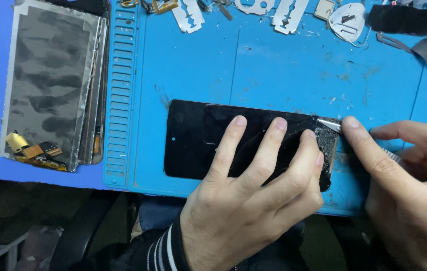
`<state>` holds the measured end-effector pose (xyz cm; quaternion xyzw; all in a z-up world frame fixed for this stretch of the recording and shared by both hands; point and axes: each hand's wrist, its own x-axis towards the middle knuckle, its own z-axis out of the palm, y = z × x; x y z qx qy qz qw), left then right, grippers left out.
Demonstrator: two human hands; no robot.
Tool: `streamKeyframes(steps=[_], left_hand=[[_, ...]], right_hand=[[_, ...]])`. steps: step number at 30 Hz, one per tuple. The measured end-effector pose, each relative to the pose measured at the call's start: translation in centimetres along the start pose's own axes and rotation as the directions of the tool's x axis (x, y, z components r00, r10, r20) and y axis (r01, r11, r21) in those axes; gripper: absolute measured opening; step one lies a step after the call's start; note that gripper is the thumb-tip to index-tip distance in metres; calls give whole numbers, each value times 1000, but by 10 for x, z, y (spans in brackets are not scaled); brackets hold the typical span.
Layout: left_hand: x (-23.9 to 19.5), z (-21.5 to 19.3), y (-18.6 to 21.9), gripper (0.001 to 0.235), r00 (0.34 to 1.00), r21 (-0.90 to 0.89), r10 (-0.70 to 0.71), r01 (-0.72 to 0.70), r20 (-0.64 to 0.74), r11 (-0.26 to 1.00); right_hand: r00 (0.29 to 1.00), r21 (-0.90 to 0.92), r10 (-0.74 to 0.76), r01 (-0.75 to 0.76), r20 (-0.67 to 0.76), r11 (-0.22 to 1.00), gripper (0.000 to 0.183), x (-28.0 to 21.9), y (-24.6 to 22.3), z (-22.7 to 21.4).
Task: Carefully prying away and cleaning the adhesive from a cracked smartphone screen using a precision tool and a cloth.
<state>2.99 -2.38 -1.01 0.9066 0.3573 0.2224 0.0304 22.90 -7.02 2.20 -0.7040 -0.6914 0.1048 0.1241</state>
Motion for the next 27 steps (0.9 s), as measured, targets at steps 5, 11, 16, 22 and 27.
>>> streamKeyframes(steps=[5, 11, 16, 22, 27], left_hand=[[1, -1, 2, 23, 999, -7, -25, 25, -26, 1000], [0, -1, 1, 23, 999, -7, -28, 28, -30, 1000], [0, -2, 0, 24, 999, -18, -26, 26, -26, 1000], [1, -1, -1, 24, 1000, 8, -12, 12, -27, 1000], [0, 1, -1, 24, 1000, 3, 1, -1, -9, 1000]], right_hand=[[994, -32, -31, 35, 106, 999, 74, 8, 0, -14], [992, -9, -27, 28, 121, 1000, 77, 8, 3, -12], [1000, 15, -16, 16, -2, 1000, 58, -1, 8, 1], [997, -24, -71, 72, 34, 997, 62, 1, 16, 1], [998, 33, -42, 44, -55, 999, 43, -3, 16, 9]])
